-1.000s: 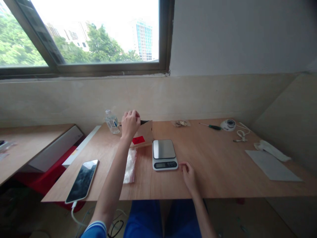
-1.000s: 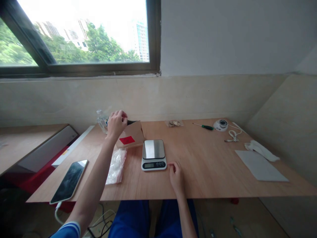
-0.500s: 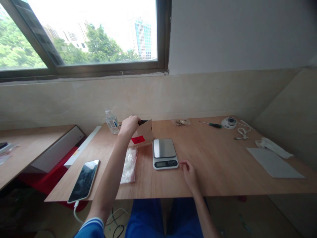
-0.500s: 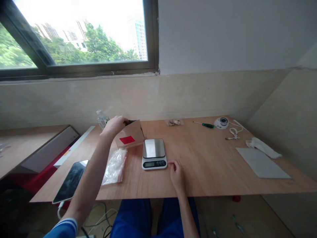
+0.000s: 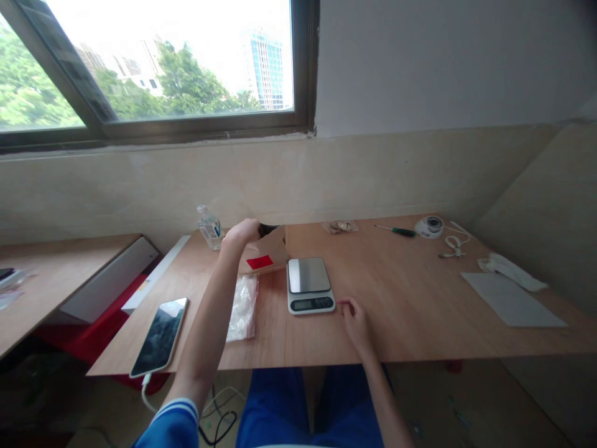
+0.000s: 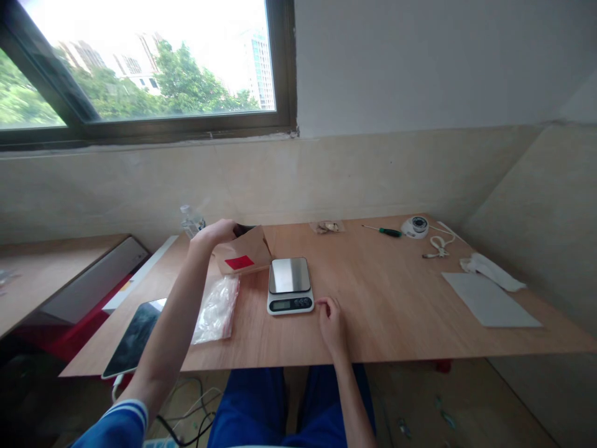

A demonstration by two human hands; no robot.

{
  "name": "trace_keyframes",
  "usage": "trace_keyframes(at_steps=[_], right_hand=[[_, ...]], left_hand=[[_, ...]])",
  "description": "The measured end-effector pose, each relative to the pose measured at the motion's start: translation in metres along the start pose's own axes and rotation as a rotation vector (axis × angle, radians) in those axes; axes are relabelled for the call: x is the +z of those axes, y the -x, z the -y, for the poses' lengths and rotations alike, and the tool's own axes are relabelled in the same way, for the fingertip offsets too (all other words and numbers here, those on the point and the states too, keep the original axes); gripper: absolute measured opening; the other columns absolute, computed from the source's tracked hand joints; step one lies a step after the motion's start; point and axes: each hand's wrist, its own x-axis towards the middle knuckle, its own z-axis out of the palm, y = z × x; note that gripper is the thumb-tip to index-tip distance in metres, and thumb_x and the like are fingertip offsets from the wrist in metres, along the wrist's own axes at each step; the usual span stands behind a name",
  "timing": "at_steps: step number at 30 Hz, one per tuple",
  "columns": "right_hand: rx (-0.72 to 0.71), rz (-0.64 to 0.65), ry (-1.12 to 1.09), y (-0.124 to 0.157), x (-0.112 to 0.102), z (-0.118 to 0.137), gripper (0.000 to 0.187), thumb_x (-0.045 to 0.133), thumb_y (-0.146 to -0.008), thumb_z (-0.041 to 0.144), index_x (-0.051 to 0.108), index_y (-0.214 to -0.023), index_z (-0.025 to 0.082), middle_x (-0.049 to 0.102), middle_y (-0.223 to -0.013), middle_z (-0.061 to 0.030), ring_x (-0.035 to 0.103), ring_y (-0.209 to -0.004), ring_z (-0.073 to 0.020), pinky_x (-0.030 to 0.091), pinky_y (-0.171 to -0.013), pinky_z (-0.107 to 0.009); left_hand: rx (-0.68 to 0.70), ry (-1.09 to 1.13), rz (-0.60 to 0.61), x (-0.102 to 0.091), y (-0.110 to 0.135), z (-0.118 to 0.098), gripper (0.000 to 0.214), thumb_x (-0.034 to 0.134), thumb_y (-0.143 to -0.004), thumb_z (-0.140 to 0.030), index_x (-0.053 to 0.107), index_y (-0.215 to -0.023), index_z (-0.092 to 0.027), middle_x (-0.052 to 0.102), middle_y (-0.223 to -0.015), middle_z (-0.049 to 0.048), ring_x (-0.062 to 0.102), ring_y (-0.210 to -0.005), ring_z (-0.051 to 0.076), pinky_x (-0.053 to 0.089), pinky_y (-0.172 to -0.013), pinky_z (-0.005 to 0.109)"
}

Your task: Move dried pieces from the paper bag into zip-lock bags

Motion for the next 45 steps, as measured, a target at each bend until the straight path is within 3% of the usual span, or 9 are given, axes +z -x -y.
trace_keyframes(at_steps=[8, 18, 23, 29, 34, 38, 45], right_hand=[[-0.011, 0.002, 0.033, -0.001, -0.001, 0.003, 0.024, 0.039, -0.083, 0.030, 0.060, -0.078, 0.019, 0.063, -0.079, -0.0067, 0.057, -0.076, -0.0224, 0.044, -0.071, -0.032], [0.011, -0.018, 0.012, -0.002, 0.000, 0.003, 0.024, 0.041, -0.082, 0.031, 0.061, -0.076, 0.018, 0.063, -0.074, -0.0058, 0.057, -0.070, -0.0213, 0.044, -0.065, -0.030], [0.010, -0.006, 0.021, -0.002, 0.000, 0.001, 0.025, 0.041, -0.083, 0.031, 0.061, -0.076, 0.018, 0.064, -0.076, -0.0060, 0.057, -0.070, -0.0210, 0.044, -0.064, -0.030], [0.013, 0.002, 0.023, -0.001, 0.000, 0.002, 0.025, 0.040, -0.083, 0.031, 0.060, -0.077, 0.018, 0.064, -0.078, -0.0071, 0.058, -0.074, -0.0221, 0.044, -0.068, -0.031], [0.027, 0.009, 0.028, 0.000, -0.001, 0.005, 0.026, 0.039, -0.083, 0.032, 0.060, -0.077, 0.018, 0.064, -0.079, -0.0073, 0.057, -0.075, -0.0225, 0.045, -0.071, -0.033], [0.018, 0.005, 0.031, -0.001, 0.000, 0.004, 0.026, 0.039, -0.083, 0.032, 0.060, -0.077, 0.018, 0.064, -0.079, -0.0071, 0.058, -0.076, -0.0223, 0.045, -0.071, -0.032], [0.008, 0.004, 0.024, -0.001, 0.000, 0.003, 0.026, 0.040, -0.082, 0.032, 0.061, -0.076, 0.018, 0.063, -0.077, -0.0067, 0.057, -0.072, -0.0212, 0.045, -0.067, -0.031]], left_hand=[[0.007, -0.014, 0.016, -0.005, 0.006, 0.002, 0.027, 0.055, -0.072, -0.019, 0.075, -0.090, -0.022, 0.072, -0.093, 0.0084, 0.065, -0.081, 0.021, 0.044, -0.066, 0.024], [0.097, 0.019, -0.045, -0.011, 0.015, 0.010, 0.024, 0.054, -0.074, -0.030, 0.075, -0.085, -0.026, 0.072, -0.081, 0.0034, 0.061, -0.069, 0.018, 0.039, -0.059, 0.023], [0.108, 0.068, -0.071, -0.006, 0.018, 0.020, 0.025, 0.051, -0.076, -0.033, 0.074, -0.087, -0.029, 0.072, -0.089, -0.0006, 0.061, -0.076, 0.017, 0.039, -0.060, 0.023], [0.057, 0.030, 0.148, -0.002, 0.010, 0.017, 0.031, 0.057, -0.067, -0.029, 0.072, -0.095, -0.027, 0.072, -0.095, 0.0000, 0.064, -0.082, 0.018, 0.044, -0.067, 0.021], [0.110, 0.019, 0.226, -0.003, 0.004, 0.012, 0.043, 0.058, -0.065, -0.022, 0.069, -0.105, -0.032, 0.070, -0.107, -0.0034, 0.063, -0.091, 0.018, 0.045, -0.075, 0.020], [0.147, 0.096, 0.321, 0.001, 0.001, 0.020, 0.050, 0.057, -0.063, -0.020, 0.067, -0.111, -0.032, 0.069, -0.108, -0.0040, 0.064, -0.090, 0.018, 0.046, -0.071, 0.019], [0.136, 0.103, 0.177, 0.007, -0.002, 0.028, 0.036, 0.052, -0.065, -0.017, 0.073, -0.094, -0.024, 0.072, -0.097, 0.0013, 0.064, -0.083, 0.018, 0.045, -0.065, 0.021]])
